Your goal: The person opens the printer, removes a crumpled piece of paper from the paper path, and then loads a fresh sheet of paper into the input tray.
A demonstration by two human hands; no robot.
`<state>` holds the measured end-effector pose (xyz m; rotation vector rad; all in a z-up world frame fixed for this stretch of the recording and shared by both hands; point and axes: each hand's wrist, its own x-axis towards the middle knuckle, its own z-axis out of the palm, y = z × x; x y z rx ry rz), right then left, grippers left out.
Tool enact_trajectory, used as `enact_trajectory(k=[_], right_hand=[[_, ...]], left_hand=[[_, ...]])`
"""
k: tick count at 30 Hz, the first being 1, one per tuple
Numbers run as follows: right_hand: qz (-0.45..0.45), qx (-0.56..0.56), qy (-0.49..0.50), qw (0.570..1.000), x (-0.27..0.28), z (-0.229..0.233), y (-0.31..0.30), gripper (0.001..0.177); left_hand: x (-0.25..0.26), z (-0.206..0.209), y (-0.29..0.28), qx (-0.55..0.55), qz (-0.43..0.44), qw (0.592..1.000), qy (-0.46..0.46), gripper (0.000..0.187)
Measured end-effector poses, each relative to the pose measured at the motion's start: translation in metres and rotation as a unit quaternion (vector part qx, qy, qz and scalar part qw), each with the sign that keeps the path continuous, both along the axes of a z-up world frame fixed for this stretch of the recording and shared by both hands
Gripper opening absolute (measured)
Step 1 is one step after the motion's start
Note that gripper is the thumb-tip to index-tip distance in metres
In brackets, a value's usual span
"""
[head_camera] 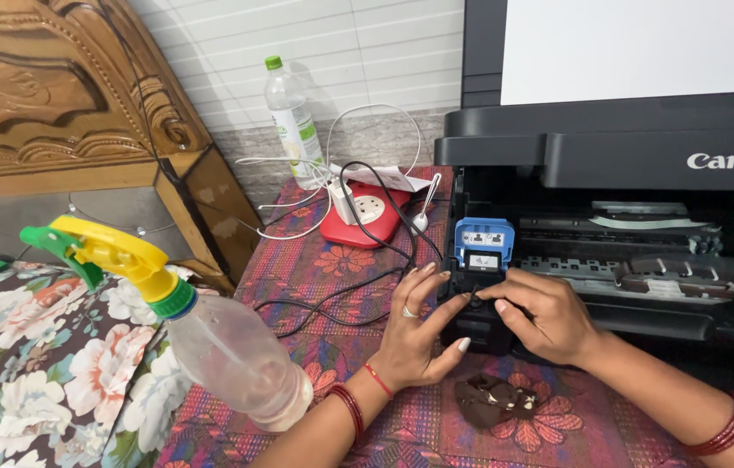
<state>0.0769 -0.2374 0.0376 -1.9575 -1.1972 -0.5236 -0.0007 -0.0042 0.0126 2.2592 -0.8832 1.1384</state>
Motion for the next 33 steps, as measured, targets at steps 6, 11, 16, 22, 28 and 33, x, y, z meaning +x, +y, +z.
enact_trajectory(k=[6, 11, 16, 22, 28, 33], right_hand=[[-0.024, -0.036, 0.034, 0.999, -0.003, 0.002, 0.001, 0.022], [-0.019, -0.06, 0.012, 0.998, 0.0, 0.004, -0.001, 0.028], [-0.007, -0.042, 0.019, 0.999, 0.002, 0.002, 0.002, 0.022], [-0.067, 0.017, 0.08, 0.994, -0.017, 0.007, 0.003, 0.021], [0.067, -0.154, -0.101, 0.981, -0.078, -0.02, -0.006, 0.033], [0.118, -0.238, -0.005, 0.964, -0.075, -0.023, -0.022, 0.03]], left_hand=[[-0.002, 0.007, -0.003, 0.002, 0.01, 1.0, 0.009, 0.047], [-0.001, 0.013, -0.003, 0.012, 0.01, 1.0, 0.027, 0.044], [-0.002, 0.009, 0.0, 0.015, 0.002, 0.999, 0.039, 0.048], [-0.001, -0.013, -0.002, -0.088, -0.051, 0.993, 0.056, 0.056], [0.01, -0.017, 0.001, -0.188, 0.019, 0.979, 0.082, 0.049], [0.011, -0.019, -0.002, -0.196, 0.012, 0.977, 0.089, 0.044]])
